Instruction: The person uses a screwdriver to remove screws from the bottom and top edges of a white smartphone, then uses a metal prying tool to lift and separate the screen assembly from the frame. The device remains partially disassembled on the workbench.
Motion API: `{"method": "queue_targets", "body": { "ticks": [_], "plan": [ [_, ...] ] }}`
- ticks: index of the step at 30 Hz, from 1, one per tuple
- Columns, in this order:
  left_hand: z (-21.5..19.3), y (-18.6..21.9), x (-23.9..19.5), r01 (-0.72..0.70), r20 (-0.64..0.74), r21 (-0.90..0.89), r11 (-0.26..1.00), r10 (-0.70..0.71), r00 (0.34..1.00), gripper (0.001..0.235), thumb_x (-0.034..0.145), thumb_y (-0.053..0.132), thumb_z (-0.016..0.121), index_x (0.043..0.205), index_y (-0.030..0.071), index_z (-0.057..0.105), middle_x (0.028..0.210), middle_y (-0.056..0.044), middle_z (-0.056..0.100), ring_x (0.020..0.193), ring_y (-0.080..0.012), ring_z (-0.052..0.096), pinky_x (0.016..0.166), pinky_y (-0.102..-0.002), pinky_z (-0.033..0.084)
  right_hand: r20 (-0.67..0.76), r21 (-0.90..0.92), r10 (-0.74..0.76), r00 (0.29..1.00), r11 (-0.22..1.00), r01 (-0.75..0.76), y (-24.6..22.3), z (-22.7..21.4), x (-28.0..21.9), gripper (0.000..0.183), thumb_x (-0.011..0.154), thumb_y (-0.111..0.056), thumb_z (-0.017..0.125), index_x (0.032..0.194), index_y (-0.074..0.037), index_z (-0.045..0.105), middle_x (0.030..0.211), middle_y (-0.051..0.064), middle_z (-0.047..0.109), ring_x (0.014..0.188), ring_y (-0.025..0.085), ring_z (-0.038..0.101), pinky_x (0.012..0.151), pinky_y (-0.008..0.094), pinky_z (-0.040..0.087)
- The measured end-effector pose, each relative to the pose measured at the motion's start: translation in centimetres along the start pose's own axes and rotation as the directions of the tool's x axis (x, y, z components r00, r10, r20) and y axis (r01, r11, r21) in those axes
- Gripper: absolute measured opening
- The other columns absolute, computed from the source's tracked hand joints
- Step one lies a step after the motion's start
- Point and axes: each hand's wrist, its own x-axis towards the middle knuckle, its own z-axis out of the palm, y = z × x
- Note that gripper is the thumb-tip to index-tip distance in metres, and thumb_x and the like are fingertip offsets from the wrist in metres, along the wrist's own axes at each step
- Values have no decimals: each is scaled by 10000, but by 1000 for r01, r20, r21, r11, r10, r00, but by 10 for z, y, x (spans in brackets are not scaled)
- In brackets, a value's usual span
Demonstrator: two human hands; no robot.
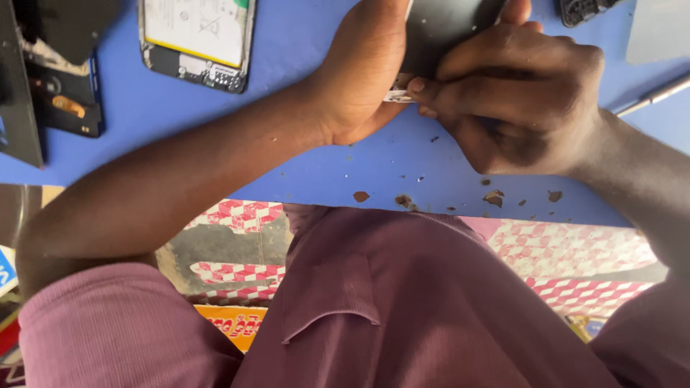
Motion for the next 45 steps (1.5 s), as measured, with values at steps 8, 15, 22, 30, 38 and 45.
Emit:
{"method": "queue_targets", "body": {
  "ticks": [8, 15, 22, 30, 38, 45],
  "plan": [
    [-1, 0, -1, -29, 42, 33, 999, 27, 999, 721, 1118, 641, 367, 1290, -30, 567, 1159, -136, 617, 1046, -238, 647, 894, -340, 563, 30, -1, -17, 999, 1000, 17, -2, -2, 6, 107, 842, 51, 840, 858, -23, 765, 932, 100, 682, 765, 174, 676, 669, 299, 568],
    [1, 1, 0, -50, 40, 61, 997, 47, 998, 732, 1111, 626, 328, 1300, -36, 576, 1173, -128, 621, 1102, -232, 651, 961, -345, 568, 0, -41, 0, 1000, 999, 0, -4, 2, 4, 139, 864, 92, 839, 889, -16, 754, 987, 97, 689, 818, 189, 694, 724, 300, 586],
    [5, 3, 2, 41, -72, -42, 998, -44, 996, 702, 1148, 609, 340, 1289, -36, 580, 1195, -154, 669, 1081, -252, 684, 954, -363, 608, -3, -132, 3, 1000, 991, -4, -4, -1, 7, 109, 753, 84, 845, 788, -3, 791, 862, 122, 699, 655, 183, 655, 576, 308, 546],
    [4, -1, 1, -25, 13, 16, 1000, 25, 1000, 765, 1134, 669, 368, 1308, -48, 572, 1172, -146, 628, 1074, -255, 652, 928, -367, 569, 12, -15, 8, 1000, 1000, -8, -3, -1, 5, 109, 871, 58, 823, 878, -29, 758, 981, 88, 682, 817, 174, 679, 682, 283, 574],
    [4, 0, 3, 38, -49, -155, 987, -46, 998, 808, 1110, 650, 287, 1317, -77, 573, 1197, -170, 630, 1173, -269, 651, 1018, -404, 567, 0, -58, 36, 999, 998, -36, -7, 1, 5, 145, 893, 66, 868, 910, -28, 759, 1013, 94, 687, 818, 185, 687, 709, 306, 576],
    [9, 7, -1, 64, -121, -21, 998, -66, 990, 812, 1109, 677, 307, 1374, -45, 565, 1269, -184, 657, 1182, -277, 678, 1045, -384, 588, 5, -90, 55, 999, 994, -54, -4, -4, 1, 212, 933, -20, 892, 1097, -36, 758, 1039, 119, 689, 843, 200, 685, 727, 315, 592]
  ]
}}
